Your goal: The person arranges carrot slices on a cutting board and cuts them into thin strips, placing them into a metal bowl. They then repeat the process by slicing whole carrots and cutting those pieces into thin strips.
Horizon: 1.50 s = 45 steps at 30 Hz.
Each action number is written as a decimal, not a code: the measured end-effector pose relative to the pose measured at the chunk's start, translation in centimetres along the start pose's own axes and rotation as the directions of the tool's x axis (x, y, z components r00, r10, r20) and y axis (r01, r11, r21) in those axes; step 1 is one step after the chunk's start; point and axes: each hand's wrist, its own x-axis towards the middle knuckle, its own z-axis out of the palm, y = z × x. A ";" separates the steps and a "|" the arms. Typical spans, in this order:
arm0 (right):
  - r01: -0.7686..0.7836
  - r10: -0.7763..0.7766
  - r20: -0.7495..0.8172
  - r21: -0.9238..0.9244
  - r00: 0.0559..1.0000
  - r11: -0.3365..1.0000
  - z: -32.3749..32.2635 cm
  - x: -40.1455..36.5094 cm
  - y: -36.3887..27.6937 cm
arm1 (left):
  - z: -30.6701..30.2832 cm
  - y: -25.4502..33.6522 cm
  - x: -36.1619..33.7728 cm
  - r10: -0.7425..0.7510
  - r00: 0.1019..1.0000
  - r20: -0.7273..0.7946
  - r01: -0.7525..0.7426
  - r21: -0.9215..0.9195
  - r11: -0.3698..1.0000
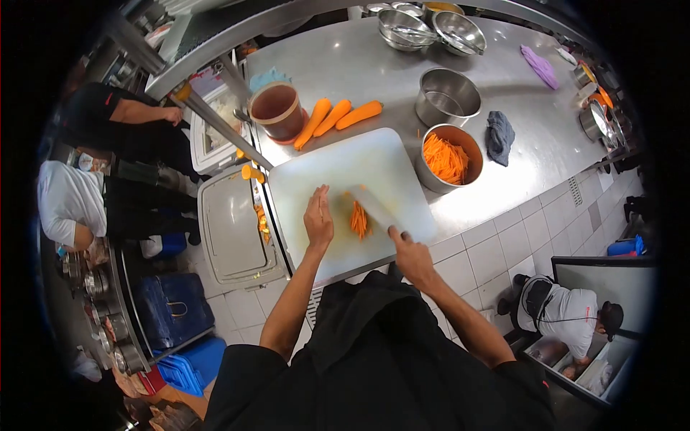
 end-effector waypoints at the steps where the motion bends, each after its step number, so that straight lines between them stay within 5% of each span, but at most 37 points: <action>1: 0.006 -0.006 0.015 -0.005 1.000 1.000 -0.2 -0.7 -0.4 | -0.1 -0.4 -0.2 0.064 0.997 0.037 -0.068 0.090 0.994; 5: -0.003 -0.002 0.063 0.074 0.998 0.997 -2.1 -1.9 -1.2 | 1.0 -0.6 0.4 0.147 0.981 0.127 -0.178 0.275 0.945; 7: -0.040 0.038 0.036 0.070 0.999 0.997 -3.5 -2.5 -0.6 | 1.5 -0.2 1.1 0.087 0.982 0.165 -0.090 0.007 0.996; 11: 0.002 -0.005 -0.099 -0.027 0.995 1.000 -6.1 -3.3 1.3 | 1.1 1.6 4.1 -0.100 0.988 0.121 0.125 -0.228 0.966; 13: 0.040 -0.055 -0.122 -0.121 0.991 0.992 -6.7 -3.6 1.8 | 0.4 3.5 4.7 -0.017 0.926 0.376 -0.032 0.123 0.992; 16: 0.129 -0.151 -0.160 -0.137 0.975 0.982 -6.4 -3.9 2.0 | 0.3 5.6 4.6 -0.042 0.840 0.541 -0.195 0.373 0.907; 20: 0.210 -0.225 -0.186 -0.093 0.957 0.973 -6.4 -4.2 1.5 | 1.1 1.9 5.1 -0.015 0.880 0.474 -0.244 0.480 0.842; 23: 0.137 -0.115 -0.140 0.156 0.983 0.978 -5.9 -4.7 2.0 | 1.3 -0.9 5.1 -0.001 0.883 0.469 -0.165 0.312 0.935; 25: -0.024 0.109 -0.148 0.490 0.983 0.872 -4.7 -5.0 2.8 | 1.5 -1.5 3.6 0.192 0.833 0.520 -0.423 0.373 0.826; 26: -0.023 0.106 -0.143 0.490 0.984 0.871 -4.4 -5.0 3.4 | 1.4 -1.8 2.9 0.187 0.835 0.518 -0.418 0.376 0.827; 28: -0.297 0.338 0.044 0.593 0.940 0.748 -4.0 -5.0 4.5 | 0.9 -1.0 1.5 0.217 0.743 0.633 -0.427 0.199 0.882; 30: -0.301 0.351 0.054 0.644 0.935 0.704 -2.3 -4.8 5.8 | 0.1 -0.2 -0.3 0.256 0.722 0.643 -0.461 0.171 0.871; 32: -0.470 0.414 0.264 0.694 0.871 0.545 -1.9 -4.5 5.9 | -0.5 0.0 -1.9 0.236 0.726 0.646 -0.217 -0.111 0.970; 33: -0.475 0.419 0.267 0.695 0.868 0.540 -0.9 -4.5 6.2 | -0.6 1.0 -2.7 0.207 0.833 0.514 -0.170 -0.120 0.978; 34: -0.409 0.399 0.187 0.690 0.898 0.598 0.6 -4.4 6.3 | 0.0 1.2 -3.2 0.203 0.829 0.521 -0.165 -0.120 0.979; 36: -0.345 0.373 0.111 0.675 0.921 0.652 1.8 -4.4 5.7 | 1.6 1.7 -4.0 -0.014 0.996 0.087 0.019 -0.060 0.998; 38: -0.511 0.409 0.312 0.609 0.857 0.607 0.9 -3.7 3.4 | 3.5 2.3 -4.9 0.015 0.998 0.059 -0.017 0.036 0.999; 39: -0.357 0.311 0.180 0.572 0.933 0.738 2.0 -3.7 3.1 | 4.2 2.5 -5.4 0.051 0.998 0.036 -0.055 0.135 0.989; 42: -0.249 0.208 0.137 0.548 0.969 0.799 5.4 -2.9 1.3 | 4.9 3.9 -5.3 0.056 0.994 0.090 -0.076 0.237 0.968; 45: -0.310 0.207 0.237 0.586 0.949 0.749 5.7 -1.6 -1.1 | 4.8 3.9 -5.4 0.043 0.996 0.084 -0.060 0.211 0.976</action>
